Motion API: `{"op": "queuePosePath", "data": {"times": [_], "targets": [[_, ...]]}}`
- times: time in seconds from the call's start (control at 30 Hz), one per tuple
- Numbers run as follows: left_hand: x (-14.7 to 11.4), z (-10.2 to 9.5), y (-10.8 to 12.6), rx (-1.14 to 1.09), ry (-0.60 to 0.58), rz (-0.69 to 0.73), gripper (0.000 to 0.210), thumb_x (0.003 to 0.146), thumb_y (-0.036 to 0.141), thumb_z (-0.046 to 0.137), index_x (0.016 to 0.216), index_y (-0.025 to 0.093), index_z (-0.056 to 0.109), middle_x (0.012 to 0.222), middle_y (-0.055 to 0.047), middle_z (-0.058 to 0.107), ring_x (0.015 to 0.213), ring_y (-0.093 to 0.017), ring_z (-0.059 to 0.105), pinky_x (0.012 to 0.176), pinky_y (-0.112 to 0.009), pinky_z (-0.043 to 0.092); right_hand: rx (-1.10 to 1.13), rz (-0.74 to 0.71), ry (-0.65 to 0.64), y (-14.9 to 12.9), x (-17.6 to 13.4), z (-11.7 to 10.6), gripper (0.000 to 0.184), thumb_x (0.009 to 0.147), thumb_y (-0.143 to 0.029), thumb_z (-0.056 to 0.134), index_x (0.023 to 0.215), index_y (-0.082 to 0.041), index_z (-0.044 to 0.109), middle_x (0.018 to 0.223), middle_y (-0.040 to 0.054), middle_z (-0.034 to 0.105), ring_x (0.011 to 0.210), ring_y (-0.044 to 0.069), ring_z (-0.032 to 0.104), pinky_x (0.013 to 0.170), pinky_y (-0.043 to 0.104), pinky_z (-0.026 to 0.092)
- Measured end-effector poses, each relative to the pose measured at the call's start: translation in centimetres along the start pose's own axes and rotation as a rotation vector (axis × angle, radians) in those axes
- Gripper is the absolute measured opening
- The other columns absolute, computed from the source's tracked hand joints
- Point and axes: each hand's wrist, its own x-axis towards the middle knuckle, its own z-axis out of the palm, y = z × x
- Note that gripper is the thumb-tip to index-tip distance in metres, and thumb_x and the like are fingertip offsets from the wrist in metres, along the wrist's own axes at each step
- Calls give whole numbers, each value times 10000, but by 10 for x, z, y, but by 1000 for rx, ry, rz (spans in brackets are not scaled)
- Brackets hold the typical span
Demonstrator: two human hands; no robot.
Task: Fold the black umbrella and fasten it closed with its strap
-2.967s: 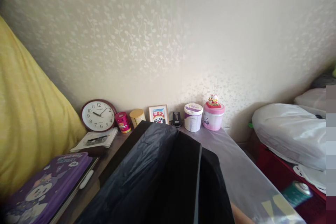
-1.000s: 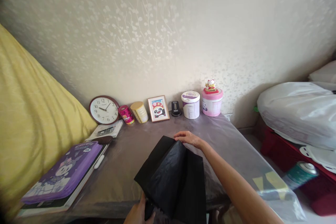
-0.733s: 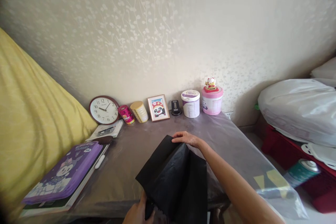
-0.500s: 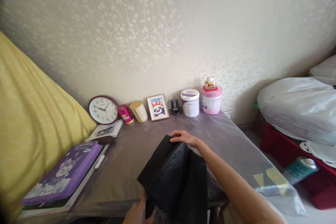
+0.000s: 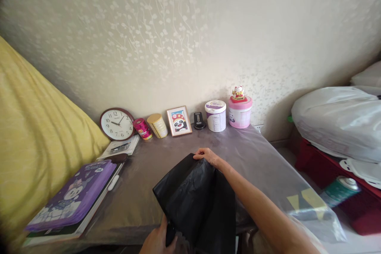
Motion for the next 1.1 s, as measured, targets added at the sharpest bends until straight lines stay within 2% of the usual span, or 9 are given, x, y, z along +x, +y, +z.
{"op": "queuePosePath", "data": {"times": [0.17,0.3,0.4,0.5,0.6,0.67,0.8,0.97,1.1], "targets": [[1,3,-1,43,22,-12,702,740,329,515,1363,111,276,1020,-142,668,973,-268,610,816,-290,417,-107,33,80,8,3,5,320,549,-425,725,619,-167,549,491,-48,521,479,93,456,482,221,339],[3,9,-6,0,22,19,783,752,358,496,1388,56,151,1108,-189,619,1035,-283,581,836,-305,414,-171,28,124,7,0,5,294,566,-412,716,604,-167,559,479,-55,502,486,91,443,479,220,313],[0,12,-9,-192,114,62,858,737,401,507,1388,61,64,1129,-185,600,1017,-268,588,842,-314,425,-217,19,111,1,-5,4,298,614,-440,685,650,-160,586,512,-48,522,521,101,466,501,224,329],[-4,9,-12,-496,164,154,836,699,469,545,1346,85,180,1133,-169,584,1071,-243,552,917,-310,402,-181,1,27,-8,-12,3,323,635,-450,679,746,-154,611,619,-26,587,589,119,515,556,235,374],[-6,1,-15,-696,114,137,762,691,529,557,1291,124,321,1164,-145,559,1130,-232,508,955,-284,385,-41,-32,-104,-16,-17,2,354,606,-400,721,853,-163,631,795,2,639,713,144,570,666,254,421],[-7,-3,-16,-629,140,149,693,710,524,548,1264,142,381,1130,-118,558,1102,-229,521,953,-289,391,65,-42,-200,-19,-19,1,382,585,-353,744,903,-172,633,884,17,645,793,162,589,740,272,435],[-7,-6,-8,-349,416,218,483,779,484,457,1134,164,526,1080,-94,509,1077,-231,512,951,-333,391,210,-76,-294,-18,-18,-2,377,584,-266,753,926,-194,610,944,0,634,847,157,596,800,284,445],[-7,-5,5,-301,475,307,466,795,454,460,1168,190,551,1287,-106,444,1238,-267,391,1020,-374,345,202,-144,-314,-16,-16,-6,349,588,-223,754,890,-197,581,918,-22,626,877,147,586,813,280,445],[-7,-3,13,-325,507,411,488,806,452,476,1218,196,526,1313,-105,467,1252,-286,382,1022,-413,347,156,-166,-299,-19,-16,-13,510,593,-206,752,1058,-234,544,946,-21,626,895,149,579,816,292,443]]}}
